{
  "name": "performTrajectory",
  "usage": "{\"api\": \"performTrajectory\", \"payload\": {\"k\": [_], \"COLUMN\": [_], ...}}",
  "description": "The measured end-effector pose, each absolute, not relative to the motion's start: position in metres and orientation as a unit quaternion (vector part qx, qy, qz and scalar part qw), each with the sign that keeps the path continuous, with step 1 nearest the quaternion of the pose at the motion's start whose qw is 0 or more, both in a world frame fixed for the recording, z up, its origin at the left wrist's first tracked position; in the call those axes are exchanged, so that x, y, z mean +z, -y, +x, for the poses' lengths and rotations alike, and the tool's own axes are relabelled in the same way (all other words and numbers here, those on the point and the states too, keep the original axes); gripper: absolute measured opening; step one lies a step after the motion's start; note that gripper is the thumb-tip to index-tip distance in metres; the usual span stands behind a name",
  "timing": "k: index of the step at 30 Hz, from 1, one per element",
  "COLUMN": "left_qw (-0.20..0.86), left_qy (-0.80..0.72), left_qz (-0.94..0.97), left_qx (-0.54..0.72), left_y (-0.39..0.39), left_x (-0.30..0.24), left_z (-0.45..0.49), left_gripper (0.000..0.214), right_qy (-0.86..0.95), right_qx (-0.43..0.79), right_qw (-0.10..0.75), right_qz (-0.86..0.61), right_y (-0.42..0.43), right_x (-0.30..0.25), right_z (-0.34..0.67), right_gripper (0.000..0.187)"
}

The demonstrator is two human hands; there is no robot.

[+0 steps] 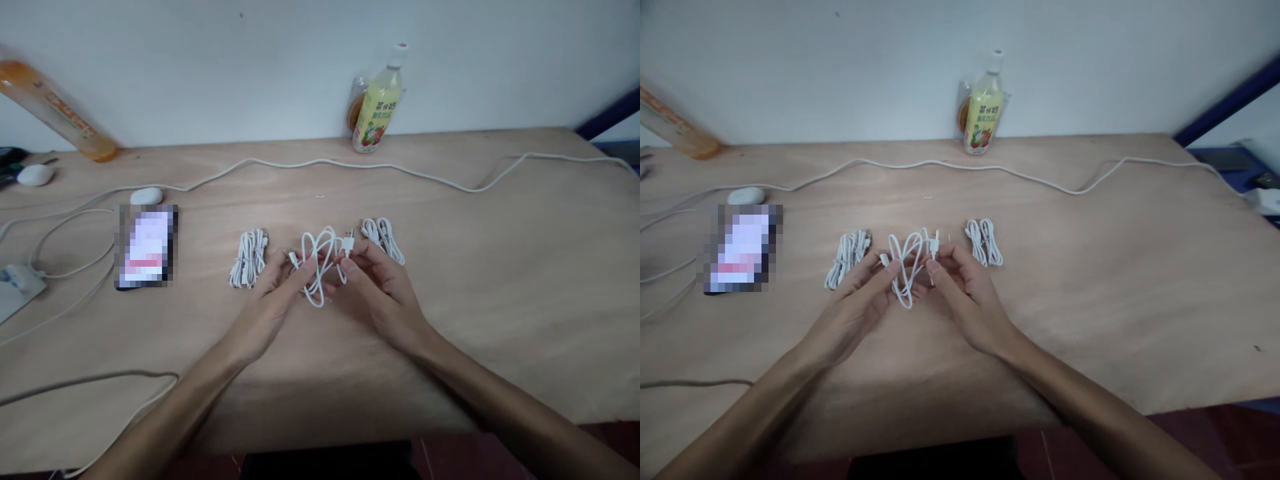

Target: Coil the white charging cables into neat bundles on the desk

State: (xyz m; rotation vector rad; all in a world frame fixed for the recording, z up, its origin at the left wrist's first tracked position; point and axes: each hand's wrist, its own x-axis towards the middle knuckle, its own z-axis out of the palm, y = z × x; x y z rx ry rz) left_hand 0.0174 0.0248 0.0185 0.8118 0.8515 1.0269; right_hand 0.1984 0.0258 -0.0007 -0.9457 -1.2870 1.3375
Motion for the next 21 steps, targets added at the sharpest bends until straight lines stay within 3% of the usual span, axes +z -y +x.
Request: {"api": "performTrajectory", "payload": {"k": [8,16,21], "left_qw": [0.671,0.631,0.627], "left_qy": [-0.440,-0.439,-0.451], "left_qz": [0.442,0.485,0.473], "left_qx": [0.401,0.417,0.424], "left_y": [-0.023,-0.024,-0.026], "left_x": [0.023,0.022,0.021], "left_z": [0.014,0.015,0.015], "left_gripper": [0.034,0.023,0.038], "right_qy": [0.561,0.539,0.481], "right_qx": [0.524,0.544,0.582], "right_qw": [0.489,0.493,0.509], "right_qz": [-0.415,-0.413,-0.414], "right_y": [-0.024,-0.025,-0.025], "right_x": [0.003,-0.001,-0.008], "right_z": [0.201,0.197,0.197], "right_gripper": [0.017,0.029,0.030]}}
